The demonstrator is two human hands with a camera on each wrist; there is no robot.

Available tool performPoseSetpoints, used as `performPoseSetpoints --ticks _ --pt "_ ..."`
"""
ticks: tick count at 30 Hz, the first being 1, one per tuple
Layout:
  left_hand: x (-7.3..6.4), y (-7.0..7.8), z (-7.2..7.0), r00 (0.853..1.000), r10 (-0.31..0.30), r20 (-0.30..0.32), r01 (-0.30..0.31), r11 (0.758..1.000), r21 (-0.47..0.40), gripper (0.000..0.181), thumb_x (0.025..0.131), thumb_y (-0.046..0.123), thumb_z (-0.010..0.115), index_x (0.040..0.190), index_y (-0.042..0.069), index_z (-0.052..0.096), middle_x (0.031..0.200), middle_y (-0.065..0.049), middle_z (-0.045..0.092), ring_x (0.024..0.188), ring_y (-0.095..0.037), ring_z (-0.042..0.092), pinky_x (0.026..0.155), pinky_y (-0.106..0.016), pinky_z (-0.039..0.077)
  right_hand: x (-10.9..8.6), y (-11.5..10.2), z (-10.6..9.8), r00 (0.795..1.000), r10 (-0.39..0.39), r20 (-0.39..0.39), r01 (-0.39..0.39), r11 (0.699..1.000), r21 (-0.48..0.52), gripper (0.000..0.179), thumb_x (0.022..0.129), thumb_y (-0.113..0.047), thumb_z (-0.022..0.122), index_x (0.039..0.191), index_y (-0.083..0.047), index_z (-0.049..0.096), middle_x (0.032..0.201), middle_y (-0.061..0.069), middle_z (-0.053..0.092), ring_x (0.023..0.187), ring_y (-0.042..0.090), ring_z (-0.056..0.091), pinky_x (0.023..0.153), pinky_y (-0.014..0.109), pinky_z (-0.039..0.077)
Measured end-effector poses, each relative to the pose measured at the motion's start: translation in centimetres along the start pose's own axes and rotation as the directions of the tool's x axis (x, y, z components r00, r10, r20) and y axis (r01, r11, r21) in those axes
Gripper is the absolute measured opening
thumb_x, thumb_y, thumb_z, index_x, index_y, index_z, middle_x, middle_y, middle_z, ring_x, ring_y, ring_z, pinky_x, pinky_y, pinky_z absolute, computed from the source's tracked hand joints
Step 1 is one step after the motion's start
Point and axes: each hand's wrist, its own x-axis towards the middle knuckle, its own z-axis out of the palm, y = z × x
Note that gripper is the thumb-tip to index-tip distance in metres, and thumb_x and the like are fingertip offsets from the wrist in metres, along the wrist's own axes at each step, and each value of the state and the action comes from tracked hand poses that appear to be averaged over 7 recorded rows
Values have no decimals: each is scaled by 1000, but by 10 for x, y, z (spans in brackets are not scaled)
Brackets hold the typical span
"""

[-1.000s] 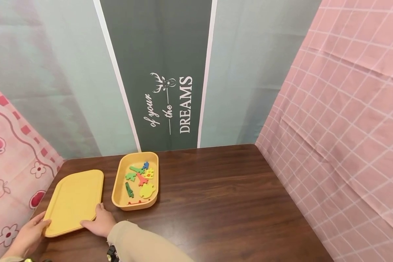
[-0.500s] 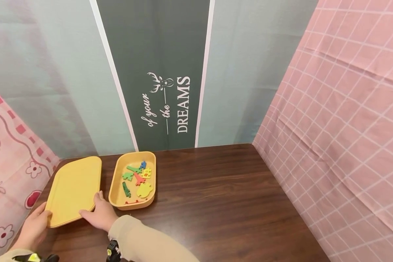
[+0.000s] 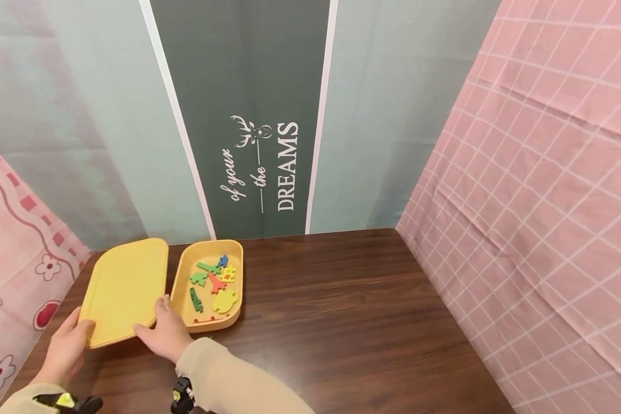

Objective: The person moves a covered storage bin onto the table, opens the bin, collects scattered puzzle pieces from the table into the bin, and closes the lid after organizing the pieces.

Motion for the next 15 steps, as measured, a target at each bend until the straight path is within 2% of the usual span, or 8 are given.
performPoseSetpoints --ticks 4,7,12,15 --pt "-1 3 5 1000 30 -6 -30 998 48 64 96 22 32 149 14 -2 154 -8 -2 137 -18 8 110 -32 11 -2 1 -4 1000 21 -12 -21 1000 19 68 90 -39 56 144 -4 33 150 7 26 134 12 28 103 23 29" --pt "-3 5 7 997 72 15 -74 989 126 64 96 21 31 148 10 -4 153 -12 -3 138 -22 6 111 -36 8 -2 2 -7 999 44 -20 -43 998 34 67 90 -39 55 144 -5 33 150 7 27 134 13 28 104 24 28" --pt "-4 5 10 985 159 70 -171 954 246 65 96 22 31 147 3 -6 151 -21 -6 138 -33 -1 110 -43 3 -2 4 -11 997 65 -39 -62 996 59 67 90 -38 56 143 -4 34 150 8 28 136 16 27 105 25 27" --pt "-4 2 11 968 224 112 -247 929 275 66 97 23 32 146 1 -6 149 -26 -6 137 -38 -2 110 -46 2 -2 5 -13 996 80 -42 -76 994 79 67 90 -38 57 143 -4 34 150 8 27 136 15 25 106 25 26"
